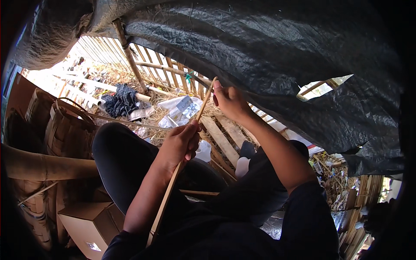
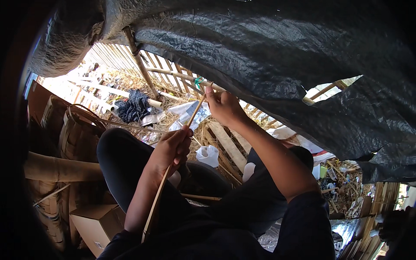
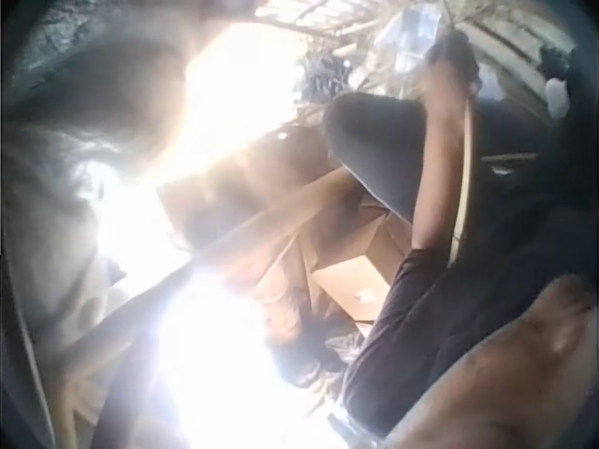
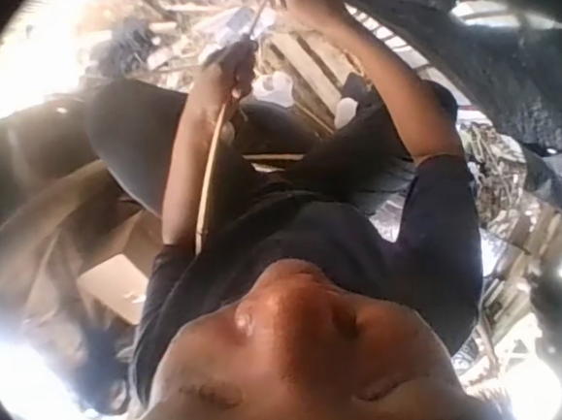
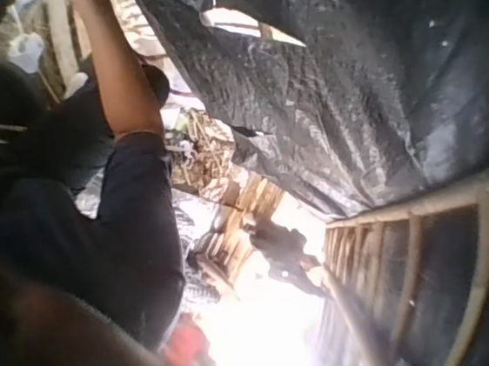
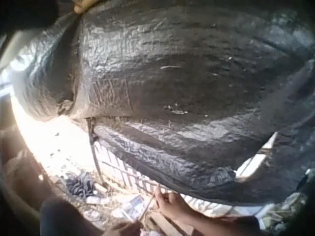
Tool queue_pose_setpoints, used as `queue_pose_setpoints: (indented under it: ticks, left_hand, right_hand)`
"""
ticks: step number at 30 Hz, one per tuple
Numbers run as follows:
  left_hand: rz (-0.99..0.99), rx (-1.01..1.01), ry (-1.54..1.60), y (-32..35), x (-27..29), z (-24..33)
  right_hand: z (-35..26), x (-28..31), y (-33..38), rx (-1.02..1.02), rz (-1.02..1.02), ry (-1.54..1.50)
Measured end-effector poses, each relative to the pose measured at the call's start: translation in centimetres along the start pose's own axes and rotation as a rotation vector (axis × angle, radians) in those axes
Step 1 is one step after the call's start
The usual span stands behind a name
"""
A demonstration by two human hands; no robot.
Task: The person shaves the surface of a thin bamboo stick using a knife, repeatedly scraping the blade along the wood while rotating the stick by hand.
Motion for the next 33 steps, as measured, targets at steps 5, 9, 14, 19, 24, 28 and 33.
queue_pose_setpoints:
  ticks: [5, 9, 14, 19, 24, 28, 33]
  left_hand:
    - [0.042, -0.017, -0.118, -0.8, 1.1, 0.2]
    - [0.132, -0.026, -0.472, -1.3, 1.8, 0.4]
    - [0.108, -0.022, -0.418, -1.7, 1.5, 0.1]
    - [0.111, -0.017, -0.554, -1.9, 1.6, -0.8]
    - [0.049, -0.067, -0.382, -1.7, 1.9, -2.0]
    - [0.054, -0.011, -0.278, -1.1, 2.0, -2.5]
    - [0.015, 0.02, -0.122, -0.5, 1.7, -1.9]
  right_hand:
    - [-0.4, 0.4, 0.5, 0.221, 0.057, 0.196]
    - [0.9, -0.6, 0.3, 0.151, 0.143, 0.218]
    - [3.1, -1.5, 0.1, -0.004, -0.014, 0.192]
    - [2.7, -0.8, 0.4, 0.009, 0.054, 0.354]
    - [0.7, -1.7, 2.0, 0.489, 0.091, 0.71]
    - [0.6, -2.0, 1.8, 0.576, 0.106, 0.692]
    - [0.5, -2.5, 0.8, 0.647, 0.19, 0.668]
Point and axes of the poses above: each hand's wrist, its own y-axis away from the middle knuckle, its own x-axis out of the back of the hand, z = x × y, the point moved 5 cm from there along -y, towards the middle knuckle, and after that the axes turned 3 degrees about -z, right-handed, at the moved point
